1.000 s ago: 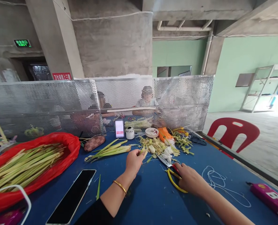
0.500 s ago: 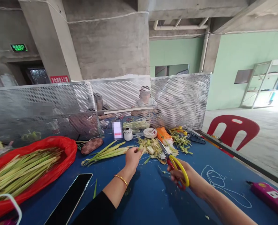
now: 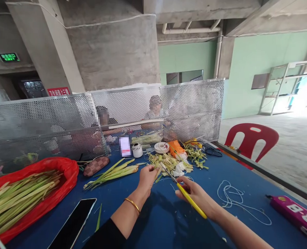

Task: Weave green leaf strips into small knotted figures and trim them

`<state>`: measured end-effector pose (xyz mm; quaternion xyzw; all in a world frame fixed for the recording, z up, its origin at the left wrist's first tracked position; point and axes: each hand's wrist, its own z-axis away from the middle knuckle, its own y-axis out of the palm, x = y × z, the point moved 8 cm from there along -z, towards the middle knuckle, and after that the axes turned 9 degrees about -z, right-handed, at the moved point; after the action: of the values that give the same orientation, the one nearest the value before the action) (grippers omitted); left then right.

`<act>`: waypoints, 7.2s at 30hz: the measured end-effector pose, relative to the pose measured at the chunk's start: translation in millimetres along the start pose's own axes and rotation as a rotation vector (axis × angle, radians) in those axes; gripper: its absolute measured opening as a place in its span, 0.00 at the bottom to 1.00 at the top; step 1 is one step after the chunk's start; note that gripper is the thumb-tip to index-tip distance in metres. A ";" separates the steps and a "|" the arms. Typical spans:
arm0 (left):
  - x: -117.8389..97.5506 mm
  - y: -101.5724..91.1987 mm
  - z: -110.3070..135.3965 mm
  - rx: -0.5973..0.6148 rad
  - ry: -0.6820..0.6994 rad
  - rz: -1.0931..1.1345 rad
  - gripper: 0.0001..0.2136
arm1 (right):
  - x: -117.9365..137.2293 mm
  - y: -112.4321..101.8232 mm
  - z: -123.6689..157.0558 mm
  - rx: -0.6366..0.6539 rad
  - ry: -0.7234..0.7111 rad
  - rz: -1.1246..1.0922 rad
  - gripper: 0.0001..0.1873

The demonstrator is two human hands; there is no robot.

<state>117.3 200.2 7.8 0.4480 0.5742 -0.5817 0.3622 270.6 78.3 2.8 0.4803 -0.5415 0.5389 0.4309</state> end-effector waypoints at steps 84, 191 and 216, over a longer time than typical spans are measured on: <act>20.3 -8.0 60.3 0.141 -0.018 0.101 0.05 | 2.1 72.7 -63.6 -0.291 0.051 -0.676 0.14; -9.8 -42.6 55.0 0.002 0.080 0.103 0.08 | 36.6 49.8 -54.0 -0.252 -0.239 -0.169 0.11; -11.5 -45.3 54.7 -0.031 0.134 -0.015 0.10 | 32.4 57.0 -57.4 -0.165 -0.232 -0.196 0.13</act>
<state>73.0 148.3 30.8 0.4760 0.6094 -0.5443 0.3253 206.1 131.3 27.7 0.5527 -0.5805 0.3890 0.4541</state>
